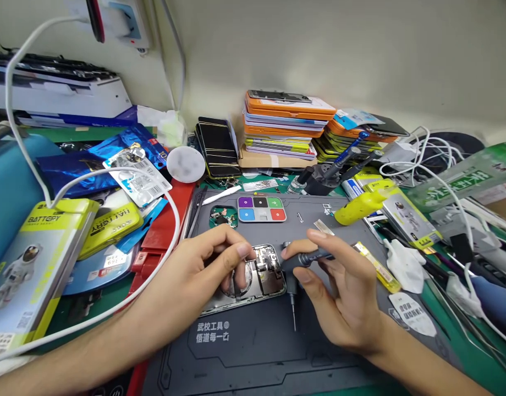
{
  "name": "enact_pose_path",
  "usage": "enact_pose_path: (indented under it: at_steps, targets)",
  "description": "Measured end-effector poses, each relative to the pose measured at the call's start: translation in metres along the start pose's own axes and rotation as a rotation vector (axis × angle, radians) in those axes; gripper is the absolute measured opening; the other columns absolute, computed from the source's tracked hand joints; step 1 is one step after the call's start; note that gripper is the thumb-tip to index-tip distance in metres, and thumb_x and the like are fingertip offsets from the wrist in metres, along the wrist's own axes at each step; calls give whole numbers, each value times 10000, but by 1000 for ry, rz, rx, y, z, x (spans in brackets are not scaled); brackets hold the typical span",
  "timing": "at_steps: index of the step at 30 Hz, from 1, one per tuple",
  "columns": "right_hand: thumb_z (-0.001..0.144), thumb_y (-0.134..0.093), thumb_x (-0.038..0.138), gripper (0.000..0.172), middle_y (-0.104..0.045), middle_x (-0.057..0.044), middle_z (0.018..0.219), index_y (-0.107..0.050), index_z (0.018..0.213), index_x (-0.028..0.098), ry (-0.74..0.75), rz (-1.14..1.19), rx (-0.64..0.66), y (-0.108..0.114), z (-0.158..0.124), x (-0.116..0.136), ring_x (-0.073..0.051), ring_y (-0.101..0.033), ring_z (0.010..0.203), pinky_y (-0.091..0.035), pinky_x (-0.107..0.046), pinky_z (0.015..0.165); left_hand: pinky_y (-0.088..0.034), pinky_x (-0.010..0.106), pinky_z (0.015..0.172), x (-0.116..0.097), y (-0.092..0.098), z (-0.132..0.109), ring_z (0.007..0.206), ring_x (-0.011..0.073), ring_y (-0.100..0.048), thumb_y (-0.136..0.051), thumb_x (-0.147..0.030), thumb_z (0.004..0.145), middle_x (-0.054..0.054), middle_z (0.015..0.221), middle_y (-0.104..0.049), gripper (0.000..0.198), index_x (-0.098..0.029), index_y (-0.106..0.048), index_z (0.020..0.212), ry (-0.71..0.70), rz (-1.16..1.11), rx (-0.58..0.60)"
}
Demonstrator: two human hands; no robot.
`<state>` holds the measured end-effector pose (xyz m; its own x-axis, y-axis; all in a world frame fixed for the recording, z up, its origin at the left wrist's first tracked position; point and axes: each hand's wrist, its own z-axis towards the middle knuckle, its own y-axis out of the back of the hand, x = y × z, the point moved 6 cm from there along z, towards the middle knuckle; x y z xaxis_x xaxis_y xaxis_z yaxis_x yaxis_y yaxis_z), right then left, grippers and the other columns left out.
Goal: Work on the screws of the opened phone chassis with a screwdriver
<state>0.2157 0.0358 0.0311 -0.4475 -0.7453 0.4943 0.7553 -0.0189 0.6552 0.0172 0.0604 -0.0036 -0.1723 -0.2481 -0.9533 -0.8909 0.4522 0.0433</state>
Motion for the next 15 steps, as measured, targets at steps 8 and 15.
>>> enact_pose_path:
  at_steps: [8, 15]
  targets:
    - [791, -577, -51, 885, -626, -128, 1267, -278, 1595, 166, -49, -21, 33, -3, -1, -5, -67, -658, 1199, -634, -214, 991, -359, 180, 620, 4, -1, -3, 675, 44, -483, -501, -631, 1059, -50, 757, -623, 479, -173, -592, 952, -5, -67, 19]
    - [829, -623, 47, 730, -644, -88, 1199, -387, 1515, 121, 61, -146, 36, 1, 9, 3, -46, -621, 1127, -552, -201, 984, -334, 226, 610, 2, 0, -4, 655, 66, -450, -474, -676, 1047, -31, 705, -537, 572, -156, -532, 816, 19, -20, 5]
